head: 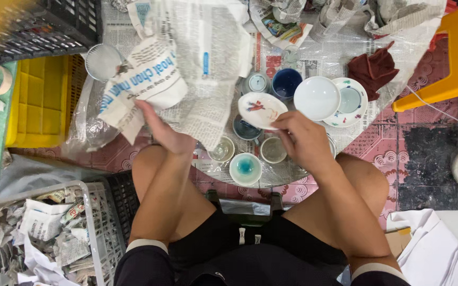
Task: The person sits cross-legged and wraps small ceramic items, including cups and bowls, in newspaper. They fold the paper around each item and place the wrapped bundles into a nearby basket. The process is repeated for multiple items.
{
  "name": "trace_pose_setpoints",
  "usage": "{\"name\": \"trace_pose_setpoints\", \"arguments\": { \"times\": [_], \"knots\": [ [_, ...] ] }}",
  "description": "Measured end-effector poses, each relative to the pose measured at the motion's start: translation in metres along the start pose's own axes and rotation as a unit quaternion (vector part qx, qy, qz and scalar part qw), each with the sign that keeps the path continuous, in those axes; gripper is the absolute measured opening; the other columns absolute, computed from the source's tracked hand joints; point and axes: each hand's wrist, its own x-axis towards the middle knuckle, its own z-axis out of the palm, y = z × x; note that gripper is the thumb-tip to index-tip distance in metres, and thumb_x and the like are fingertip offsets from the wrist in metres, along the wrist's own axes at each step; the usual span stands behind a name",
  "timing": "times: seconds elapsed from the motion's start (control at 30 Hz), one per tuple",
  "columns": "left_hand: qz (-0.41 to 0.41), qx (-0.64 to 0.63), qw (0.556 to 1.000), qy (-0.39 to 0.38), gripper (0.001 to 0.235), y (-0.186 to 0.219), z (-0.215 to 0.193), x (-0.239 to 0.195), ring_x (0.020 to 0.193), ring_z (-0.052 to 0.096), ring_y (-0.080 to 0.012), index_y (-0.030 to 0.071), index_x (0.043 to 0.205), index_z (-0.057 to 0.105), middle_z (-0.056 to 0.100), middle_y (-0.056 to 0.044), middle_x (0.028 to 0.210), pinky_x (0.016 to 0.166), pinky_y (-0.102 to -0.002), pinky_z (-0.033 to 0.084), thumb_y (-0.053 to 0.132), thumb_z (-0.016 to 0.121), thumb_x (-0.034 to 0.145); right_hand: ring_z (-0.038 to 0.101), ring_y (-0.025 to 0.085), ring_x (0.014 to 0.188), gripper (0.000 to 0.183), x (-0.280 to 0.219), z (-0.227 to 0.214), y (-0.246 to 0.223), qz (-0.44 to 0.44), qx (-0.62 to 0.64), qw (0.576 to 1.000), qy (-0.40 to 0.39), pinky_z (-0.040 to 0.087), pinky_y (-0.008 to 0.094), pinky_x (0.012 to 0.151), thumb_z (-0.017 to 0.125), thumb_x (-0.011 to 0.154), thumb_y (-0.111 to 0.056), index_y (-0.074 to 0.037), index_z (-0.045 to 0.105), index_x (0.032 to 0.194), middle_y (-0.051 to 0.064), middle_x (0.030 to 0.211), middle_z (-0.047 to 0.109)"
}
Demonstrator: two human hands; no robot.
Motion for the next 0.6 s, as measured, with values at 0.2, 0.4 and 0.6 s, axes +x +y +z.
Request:
{"name": "trace_pose_setpoints", "arguments": {
  "times": [0.2,0.4,0.6],
  "knots": [
    [0.001,-0.004,1.0,0.015,0.067,-0.006,0.002,-0.002,0.143,0.046,-0.0241,0.005,0.16,0.032,0.045,-0.01,0.156,0.123,-0.043,0.036,0.05,0.042,0.111,0.07,0.022,0.088,0.024,0.001,0.014,-0.009,-0.036,-0.092,0.992,-0.075,0.056,0.034,0.068,0.072,0.083,-0.006,-0.013,0.069,0.106,0.0,0.11,0.068],
    [-0.001,0.001,1.0,0.015,0.065,-0.006,0.003,-0.003,0.143,0.045,-0.0234,0.005,0.16,0.033,0.045,-0.009,0.156,0.124,-0.042,0.035,0.049,0.041,0.112,0.071,0.021,0.092,0.024,0.001,0.014,-0.01,-0.058,-0.095,0.989,-0.098,0.057,0.034,0.072,0.073,0.081,-0.008,-0.014,0.071,0.104,-0.001,0.108,0.069],
    [0.007,0.018,0.999,0.025,0.064,-0.012,0.004,-0.002,0.144,0.045,-0.0229,0.005,0.159,0.033,0.045,-0.009,0.156,0.125,-0.042,0.035,0.048,0.041,0.112,0.071,0.021,0.085,0.018,0.001,0.013,-0.009,-0.025,-0.062,0.991,-0.113,0.056,0.034,0.069,0.077,0.08,-0.009,-0.013,0.077,0.098,-0.001,0.102,0.073]
  ]
}}
